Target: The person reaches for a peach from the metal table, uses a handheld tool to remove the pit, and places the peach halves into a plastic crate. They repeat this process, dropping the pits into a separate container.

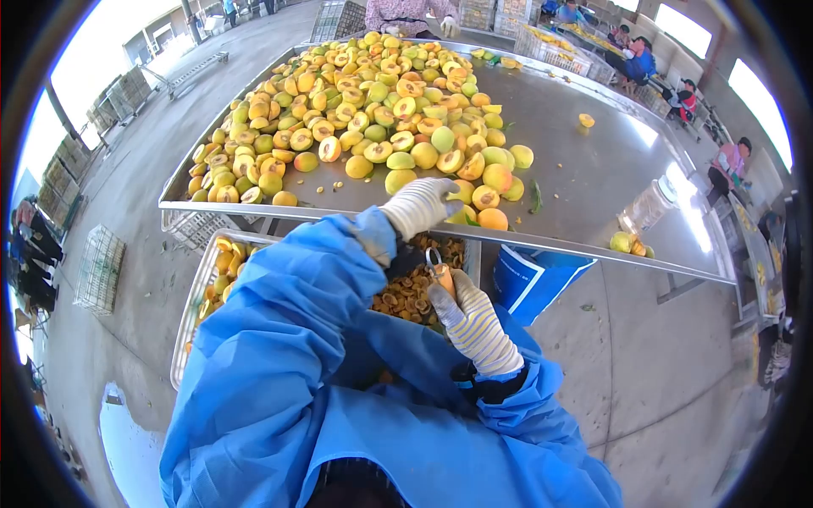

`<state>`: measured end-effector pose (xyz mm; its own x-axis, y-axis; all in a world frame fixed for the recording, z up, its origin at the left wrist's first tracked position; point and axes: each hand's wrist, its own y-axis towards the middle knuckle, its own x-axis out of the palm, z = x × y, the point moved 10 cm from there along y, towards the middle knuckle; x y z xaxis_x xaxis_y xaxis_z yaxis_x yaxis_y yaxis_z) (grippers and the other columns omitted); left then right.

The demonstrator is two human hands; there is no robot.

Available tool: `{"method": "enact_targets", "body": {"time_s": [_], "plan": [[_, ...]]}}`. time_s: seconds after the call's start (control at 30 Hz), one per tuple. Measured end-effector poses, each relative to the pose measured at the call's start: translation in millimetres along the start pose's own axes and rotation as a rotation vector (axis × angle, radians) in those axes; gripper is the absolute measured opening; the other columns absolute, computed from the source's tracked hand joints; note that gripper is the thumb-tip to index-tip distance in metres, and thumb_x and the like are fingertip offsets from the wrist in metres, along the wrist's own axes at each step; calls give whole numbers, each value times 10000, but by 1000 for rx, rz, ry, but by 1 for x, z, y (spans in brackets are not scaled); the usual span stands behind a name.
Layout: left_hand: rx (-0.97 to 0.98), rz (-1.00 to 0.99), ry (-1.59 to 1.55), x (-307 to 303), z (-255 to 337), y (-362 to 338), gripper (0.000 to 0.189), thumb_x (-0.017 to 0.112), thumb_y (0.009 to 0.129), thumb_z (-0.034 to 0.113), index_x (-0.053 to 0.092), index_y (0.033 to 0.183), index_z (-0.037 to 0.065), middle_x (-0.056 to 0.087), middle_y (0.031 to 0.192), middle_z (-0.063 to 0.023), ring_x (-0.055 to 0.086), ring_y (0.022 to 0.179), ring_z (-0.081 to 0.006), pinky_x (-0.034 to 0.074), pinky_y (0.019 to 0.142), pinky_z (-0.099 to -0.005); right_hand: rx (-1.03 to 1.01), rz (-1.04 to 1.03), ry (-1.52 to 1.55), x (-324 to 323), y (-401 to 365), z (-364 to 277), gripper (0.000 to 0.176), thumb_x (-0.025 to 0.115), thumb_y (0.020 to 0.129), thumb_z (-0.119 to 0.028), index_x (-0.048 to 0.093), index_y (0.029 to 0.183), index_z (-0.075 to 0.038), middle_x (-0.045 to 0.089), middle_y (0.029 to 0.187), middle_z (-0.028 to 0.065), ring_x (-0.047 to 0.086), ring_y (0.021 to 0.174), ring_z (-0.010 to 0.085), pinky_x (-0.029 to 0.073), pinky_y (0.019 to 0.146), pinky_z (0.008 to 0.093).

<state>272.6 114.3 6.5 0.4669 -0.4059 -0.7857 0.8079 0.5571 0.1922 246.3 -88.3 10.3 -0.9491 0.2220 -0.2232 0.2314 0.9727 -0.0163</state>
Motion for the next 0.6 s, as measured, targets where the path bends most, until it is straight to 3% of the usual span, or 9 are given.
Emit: {"method": "enact_targets", "body": {"time_s": [0.1, 0.23, 0.27, 0.37, 0.4, 0.43, 0.5, 0.57, 0.6], "plan": [[-291, -152, 196, 28, 13, 14, 723, 761, 739, 495, 559, 1239, 14, 672, 1098, -216, 642, 1056, -374, 500, 920, -433, -70, 77, 14, -8, 0, -4, 424, 588, 959, -407, 547, 1059, 2, 573, 761, 107, 540, 671, 222, 455, 638, 365], [-342, -144, 115, 39, 7, 24, 761, 816, 693, 443, 532, 1246, 5, 638, 1163, -229, 633, 1069, -370, 509, 910, -418, -27, 29, 28, -7, 1, -1, 448, 590, 954, -413, 548, 1089, 12, 588, 788, 116, 552, 698, 233, 468, 671, 360], [-342, -150, 106, 39, 4, 24, 748, 824, 697, 412, 526, 1249, 4, 638, 1158, -223, 638, 1059, -360, 512, 905, -412, -69, 49, 28, -8, 0, -5, 421, 594, 958, -405, 555, 1079, -4, 567, 771, 76, 523, 673, 182, 451, 637, 326], [-384, 102, -215, 37, -51, 29, 662, 828, 719, 295, 528, 1233, 5, 642, 1096, -171, 644, 987, -305, 530, 855, -376, -17, 24, 230, -5, -1, -3, 378, 599, 963, -389, 564, 1079, -31, 530, 749, 25, 478, 650, 113, 414, 593, 279], [-383, 249, -623, 28, -63, 21, 551, 795, 756, 172, 534, 1213, 7, 627, 1067, -118, 626, 945, -254, 541, 803, -355, -14, 28, 257, -5, -2, -4, 367, 600, 964, -385, 565, 1076, -38, 519, 745, 12, 464, 643, 98, 402, 582, 269], [-356, 262, -1128, 21, -61, 10, 466, 736, 813, 170, 549, 1217, 32, 629, 1093, -104, 633, 964, -246, 558, 777, -363, -8, 27, 283, -5, -3, -4, 355, 602, 965, -381, 566, 1073, -44, 509, 740, 0, 449, 636, 84, 390, 571, 259], [-426, 263, -1524, 1, -61, -14, 427, 663, 875, 226, 549, 1251, 59, 629, 1108, -101, 639, 978, -240, 575, 779, -387, 6, 22, 291, -2, -3, -2, 345, 604, 965, -378, 566, 1067, -51, 500, 736, -12, 436, 626, 72, 380, 557, 252], [-288, 62, -1767, -5, -49, -34, 448, 546, 956, 363, 549, 1280, 52, 623, 1198, -115, 634, 1067, -241, 581, 834, -428, 21, 22, 253, -2, -1, 4, 347, 605, 964, -381, 563, 1059, -51, 505, 739, -10, 440, 620, 78, 383, 552, 259], [-291, 94, -1793, -9, -47, -49, 484, 538, 962, 415, 552, 1275, 46, 620, 1209, -118, 635, 1070, -245, 578, 845, -437, 20, 31, 249, -1, 1, 5, 342, 604, 964, -383, 563, 1044, -53, 500, 725, -3, 440, 610, 80, 382, 543, 264]]}}
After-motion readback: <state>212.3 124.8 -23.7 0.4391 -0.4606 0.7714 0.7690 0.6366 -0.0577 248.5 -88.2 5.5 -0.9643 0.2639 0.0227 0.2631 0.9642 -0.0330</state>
